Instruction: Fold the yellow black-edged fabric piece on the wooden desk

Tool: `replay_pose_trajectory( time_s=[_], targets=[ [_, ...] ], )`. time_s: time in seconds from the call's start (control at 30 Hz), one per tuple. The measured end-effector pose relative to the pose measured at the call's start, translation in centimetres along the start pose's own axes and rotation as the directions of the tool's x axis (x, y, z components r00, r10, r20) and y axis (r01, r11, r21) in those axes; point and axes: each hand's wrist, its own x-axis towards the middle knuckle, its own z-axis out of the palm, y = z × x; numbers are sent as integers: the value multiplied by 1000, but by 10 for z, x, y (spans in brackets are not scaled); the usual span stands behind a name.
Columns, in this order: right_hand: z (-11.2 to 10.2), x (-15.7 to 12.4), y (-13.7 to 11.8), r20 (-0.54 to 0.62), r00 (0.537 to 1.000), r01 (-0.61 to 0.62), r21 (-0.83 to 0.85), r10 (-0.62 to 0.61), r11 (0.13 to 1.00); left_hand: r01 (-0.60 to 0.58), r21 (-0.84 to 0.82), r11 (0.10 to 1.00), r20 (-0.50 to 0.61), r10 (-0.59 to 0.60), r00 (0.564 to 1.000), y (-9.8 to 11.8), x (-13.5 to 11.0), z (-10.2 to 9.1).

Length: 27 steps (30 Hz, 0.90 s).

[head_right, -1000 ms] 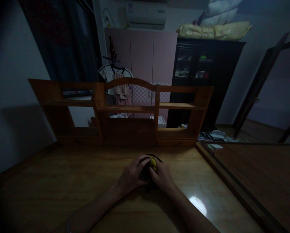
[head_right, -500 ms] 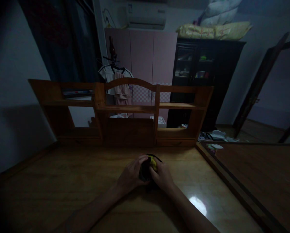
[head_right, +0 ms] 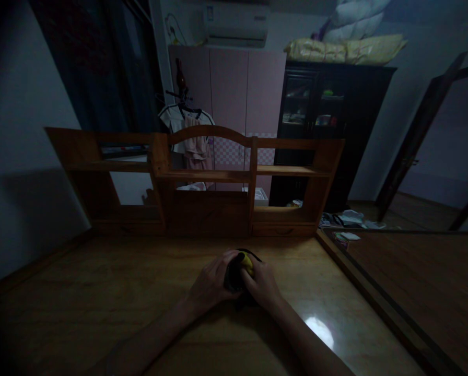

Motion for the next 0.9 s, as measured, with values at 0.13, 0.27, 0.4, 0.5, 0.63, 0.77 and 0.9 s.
replay_pose_trajectory(
  time_s=[0.13,0.27,0.4,0.5,0.63,0.77,0.9],
  targets=[
    [0,0,-2,-11,1000,-1,8,1,1000,9,-1,1000,0,-9,1000,-1,-1,2],
    [-1,0,-3,-28,1000,5,15,-5,1000,12,-6,1000,-12,-12,1000,-2,-1,3],
    [-3,0,-7,-24,1000,-1,29,1,1000,8,3,1000,-28,-8,1000,-2,-1,2],
    [-5,0,-12,11,1000,27,73,-27,997,-7,39,999,-33,9,999,-1,0,1],
    [-6,1,-13,40,997,54,96,-58,994,-14,72,997,-54,18,998,-1,0,0],
    [-5,1,-11,67,997,39,90,-45,995,-16,79,997,-56,20,998,-2,0,0],
    [-3,1,-13,64,997,42,109,-49,993,-36,97,995,-44,40,998,-1,2,-2]
  ],
)
